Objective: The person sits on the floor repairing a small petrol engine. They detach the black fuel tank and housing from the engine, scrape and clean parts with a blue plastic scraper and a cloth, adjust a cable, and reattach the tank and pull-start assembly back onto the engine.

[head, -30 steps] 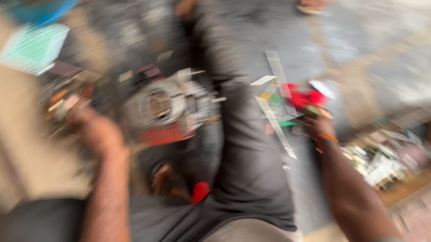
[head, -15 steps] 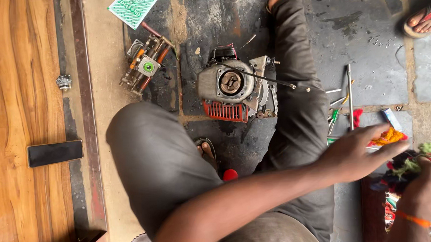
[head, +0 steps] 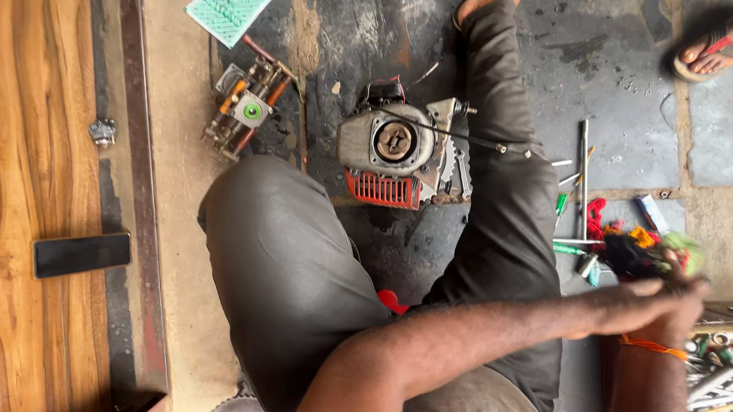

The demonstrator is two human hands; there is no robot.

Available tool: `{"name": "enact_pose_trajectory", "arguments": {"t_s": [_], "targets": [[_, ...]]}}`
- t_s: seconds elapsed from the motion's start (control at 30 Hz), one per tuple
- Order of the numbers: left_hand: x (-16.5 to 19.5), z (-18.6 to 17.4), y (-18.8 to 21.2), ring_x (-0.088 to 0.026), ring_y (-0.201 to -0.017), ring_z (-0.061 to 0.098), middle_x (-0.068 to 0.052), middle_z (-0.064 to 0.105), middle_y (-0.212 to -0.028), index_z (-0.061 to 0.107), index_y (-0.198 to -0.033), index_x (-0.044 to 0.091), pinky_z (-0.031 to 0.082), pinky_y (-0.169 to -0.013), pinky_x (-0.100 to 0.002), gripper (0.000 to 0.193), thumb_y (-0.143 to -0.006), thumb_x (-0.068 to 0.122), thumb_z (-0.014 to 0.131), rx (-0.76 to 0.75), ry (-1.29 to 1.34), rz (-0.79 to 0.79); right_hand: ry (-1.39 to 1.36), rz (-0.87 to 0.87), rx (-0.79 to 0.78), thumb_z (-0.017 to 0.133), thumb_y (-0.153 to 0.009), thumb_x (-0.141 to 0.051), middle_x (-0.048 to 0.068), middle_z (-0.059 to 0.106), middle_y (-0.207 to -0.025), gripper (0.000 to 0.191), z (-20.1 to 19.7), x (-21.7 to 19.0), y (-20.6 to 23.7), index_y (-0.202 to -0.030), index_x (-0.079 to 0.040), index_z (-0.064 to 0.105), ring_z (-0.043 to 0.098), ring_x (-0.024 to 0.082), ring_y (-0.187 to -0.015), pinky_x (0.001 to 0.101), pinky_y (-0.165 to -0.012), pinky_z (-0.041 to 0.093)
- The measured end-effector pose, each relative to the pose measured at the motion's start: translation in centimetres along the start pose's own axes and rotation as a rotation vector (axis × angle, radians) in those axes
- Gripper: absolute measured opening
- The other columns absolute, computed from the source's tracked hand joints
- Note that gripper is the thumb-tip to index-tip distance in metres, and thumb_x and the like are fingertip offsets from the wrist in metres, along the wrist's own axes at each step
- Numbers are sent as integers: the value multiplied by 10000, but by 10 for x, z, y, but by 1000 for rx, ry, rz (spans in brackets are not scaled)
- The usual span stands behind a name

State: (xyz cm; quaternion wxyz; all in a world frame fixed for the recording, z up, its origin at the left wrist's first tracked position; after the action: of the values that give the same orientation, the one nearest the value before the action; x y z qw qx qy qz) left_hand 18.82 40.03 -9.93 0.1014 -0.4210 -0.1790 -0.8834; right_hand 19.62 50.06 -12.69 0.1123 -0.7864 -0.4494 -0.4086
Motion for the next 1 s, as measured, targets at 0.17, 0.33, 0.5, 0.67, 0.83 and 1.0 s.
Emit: {"name": "enact_pose_trajectory", "arguments": {"t_s": [0.17,0.33,0.5,0.67,0.83,1.0], "targets": [[15,-28,-18,-424,-1526,298,-353,216,-1648,14,-1629,-53,284,-1226,-482,1312,-823,927,347,333,21,-9,-1396,-115,311,304,-1118,-475,205,424,-1537,676,-10,2,51,-1563,31,359,399,257,-1434,394,-1284,246],[10,-30,-11,-428,-1517,370,-298,407,-1681,385,-1687,54,253,-1230,-489,1163,-959,949,242,409,2,166,-1194,-75,312,320,-1122,-432,211,442,-1513,640,-13,-13,56,-1542,48,371,418,268,-1403,406,-1252,274],[-4,-27,-2,-349,-1569,141,-210,168,-1708,201,-1689,165,173,-1197,-563,1035,-929,861,293,273,-106,5,-1117,34,286,335,-1126,-390,218,460,-1489,605,-12,-8,27,-1522,65,383,437,280,-1371,417,-1220,302],[7,-49,-7,-336,-1376,498,-237,531,-1489,474,-1551,115,393,-1128,-500,975,-934,848,291,297,162,63,-1378,-231,363,350,-1130,-347,224,478,-1465,569,-17,-24,60,-1501,82,396,456,291,-1340,429,-1187,330],[3,-45,1,-354,-1340,561,-277,609,-1474,596,-1453,35,437,-1091,-477,870,-978,756,486,340,238,260,-1144,-89,297,366,-1134,-305,230,495,-1441,533,-12,-31,43,-1480,99,408,475,302,-1308,440,-1155,358],[-12,-44,5,-366,-1314,575,-276,625,-1451,657,-1369,26,424,-1061,-492,891,-972,793,442,509,186,-155,-1206,45,308,381,-1139,-262,237,513,-1417,497,1,-7,28,-1460,116,420,494,314,-1277,452,-1123,386]]}}
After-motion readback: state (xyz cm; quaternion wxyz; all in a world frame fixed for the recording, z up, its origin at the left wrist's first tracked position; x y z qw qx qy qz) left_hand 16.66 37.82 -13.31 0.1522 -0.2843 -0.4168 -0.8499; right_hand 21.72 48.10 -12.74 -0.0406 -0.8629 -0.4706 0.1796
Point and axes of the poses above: each hand's wrist, its own y-axis away from the middle knuckle, its own z-axis out of the palm, x = y × z, the point moved 3 cm from there along -y, towards the middle knuckle
